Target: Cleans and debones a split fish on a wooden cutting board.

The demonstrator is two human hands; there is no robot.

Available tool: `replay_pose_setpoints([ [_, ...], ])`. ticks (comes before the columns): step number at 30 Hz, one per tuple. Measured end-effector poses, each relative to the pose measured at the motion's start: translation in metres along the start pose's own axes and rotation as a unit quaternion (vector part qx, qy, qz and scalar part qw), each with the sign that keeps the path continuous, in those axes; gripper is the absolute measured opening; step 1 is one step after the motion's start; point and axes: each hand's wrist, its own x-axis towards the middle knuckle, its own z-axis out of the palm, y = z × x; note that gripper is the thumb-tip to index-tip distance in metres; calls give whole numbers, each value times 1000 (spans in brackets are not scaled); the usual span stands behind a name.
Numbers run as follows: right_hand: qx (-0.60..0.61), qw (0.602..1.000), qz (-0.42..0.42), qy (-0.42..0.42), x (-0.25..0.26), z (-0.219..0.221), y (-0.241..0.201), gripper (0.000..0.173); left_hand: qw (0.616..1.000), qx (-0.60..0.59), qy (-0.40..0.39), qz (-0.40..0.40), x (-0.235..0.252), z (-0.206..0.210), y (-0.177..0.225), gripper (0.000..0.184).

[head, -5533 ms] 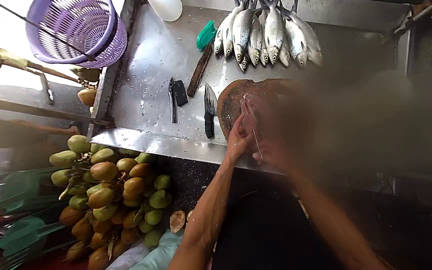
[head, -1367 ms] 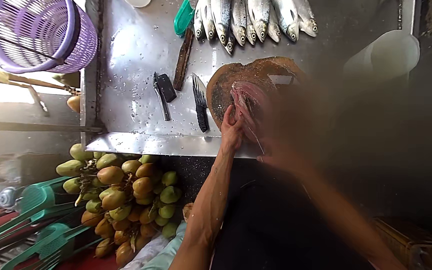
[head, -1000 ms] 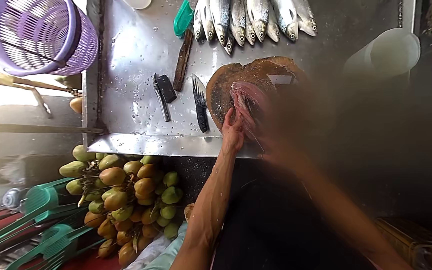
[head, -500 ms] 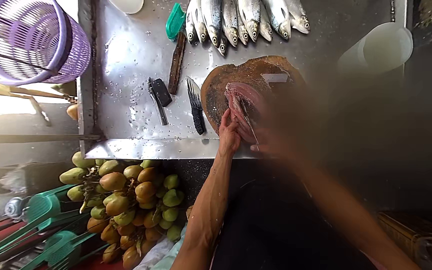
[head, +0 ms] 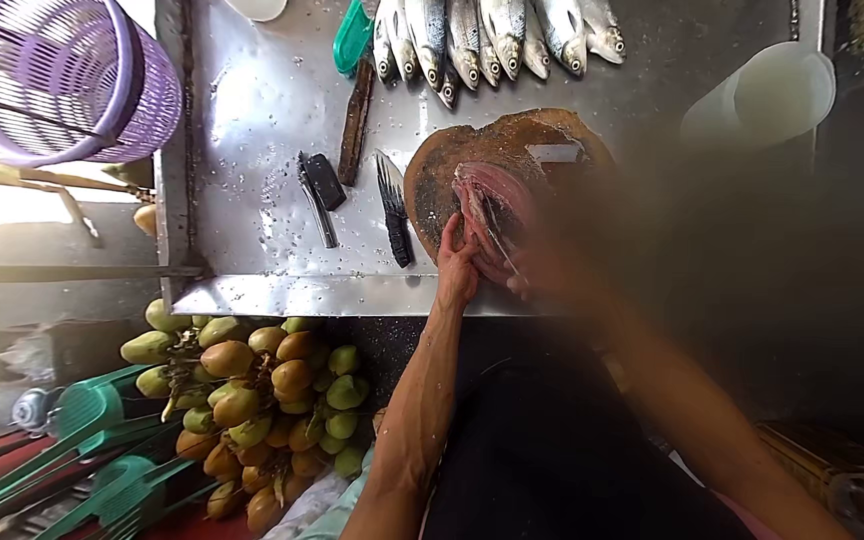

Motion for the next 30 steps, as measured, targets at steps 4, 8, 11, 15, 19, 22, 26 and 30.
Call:
replay_pose_setpoints([
  [4,-8,1000,-25,6,2,0,-6,40,1000,5,0,11,-2,-1,0,70],
  [8,79,994,-79,8,-16,-2,-7,43,1000,9,10,7,-4,0,1,64],
  [11,52,998,-17,-24,-11,-4,-2,37,1000,13,5,8,-4,0,2,63],
  [15,68,997,-20,-28,1,-3,2,36,1000,16,0,6,-1,-2,1,63],
  [19,61,982,-150,97,-25,-4,-11,44,1000,20,-1,18,2,-4,-1,65],
  [22,15,946,-165,278,-32,-4,7,54,996,73,16,39,2,-4,2,67],
  [26,223,904,-8,364,-33,-4,24,33,988,116,27,98,32,-6,12,80],
  [30,-11,991,58,118,-74,1,20,58,992,110,4,57,47,-8,26,85],
])
